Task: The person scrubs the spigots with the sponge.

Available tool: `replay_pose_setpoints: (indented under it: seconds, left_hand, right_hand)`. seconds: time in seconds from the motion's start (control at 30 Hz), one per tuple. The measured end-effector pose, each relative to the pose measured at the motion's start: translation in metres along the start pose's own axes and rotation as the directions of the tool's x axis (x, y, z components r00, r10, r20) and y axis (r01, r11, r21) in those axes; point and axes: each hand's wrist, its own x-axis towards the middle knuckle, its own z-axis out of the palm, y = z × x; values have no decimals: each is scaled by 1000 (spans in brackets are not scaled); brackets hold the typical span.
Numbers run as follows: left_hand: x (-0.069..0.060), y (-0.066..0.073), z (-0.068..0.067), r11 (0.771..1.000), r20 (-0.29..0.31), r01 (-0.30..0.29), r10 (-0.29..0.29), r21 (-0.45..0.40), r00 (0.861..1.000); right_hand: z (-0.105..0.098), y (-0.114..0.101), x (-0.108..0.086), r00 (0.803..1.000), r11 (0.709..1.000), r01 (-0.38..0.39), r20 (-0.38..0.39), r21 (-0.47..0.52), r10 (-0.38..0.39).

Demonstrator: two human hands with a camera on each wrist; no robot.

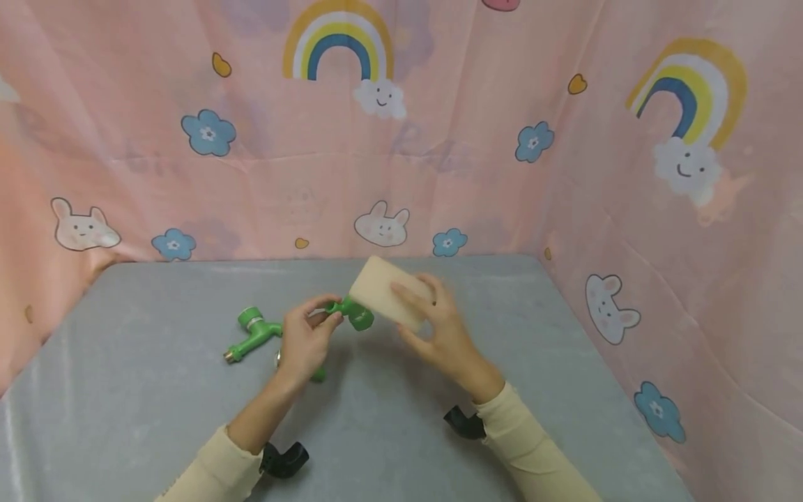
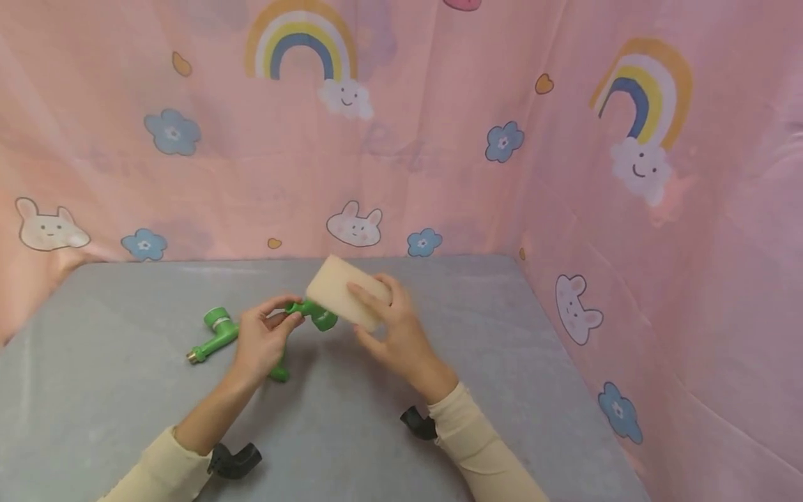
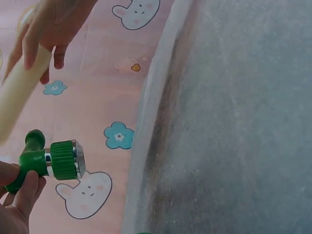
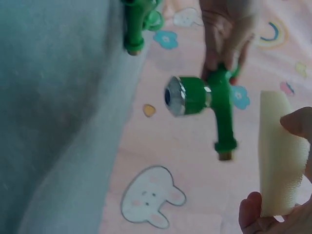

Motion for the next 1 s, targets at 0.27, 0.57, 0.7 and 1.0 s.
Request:
replay_pose_setpoints:
  seconds: [0.27, 0.57, 0.7, 1.0]
  left_hand:
    - [-5, -2, 6, 991, 9, -118, 117, 58, 993]
    - [-7, -4, 5, 958, 18, -205, 206, 201, 978]
    - [-7, -5, 6, 930, 44, -269, 266, 251, 963]
    - [-8, -5, 6, 928, 26, -275, 278, 252, 960]
  right_hand:
    - [6, 4, -1, 995, 990, -98, 2, -97, 98]
    - [-5, 11, 2, 980, 979, -186, -87, -83, 179]
    - [-1, 3, 2, 993, 991, -106, -53, -77, 103]
    - [6, 0, -1, 982, 974, -189, 4, -121, 191]
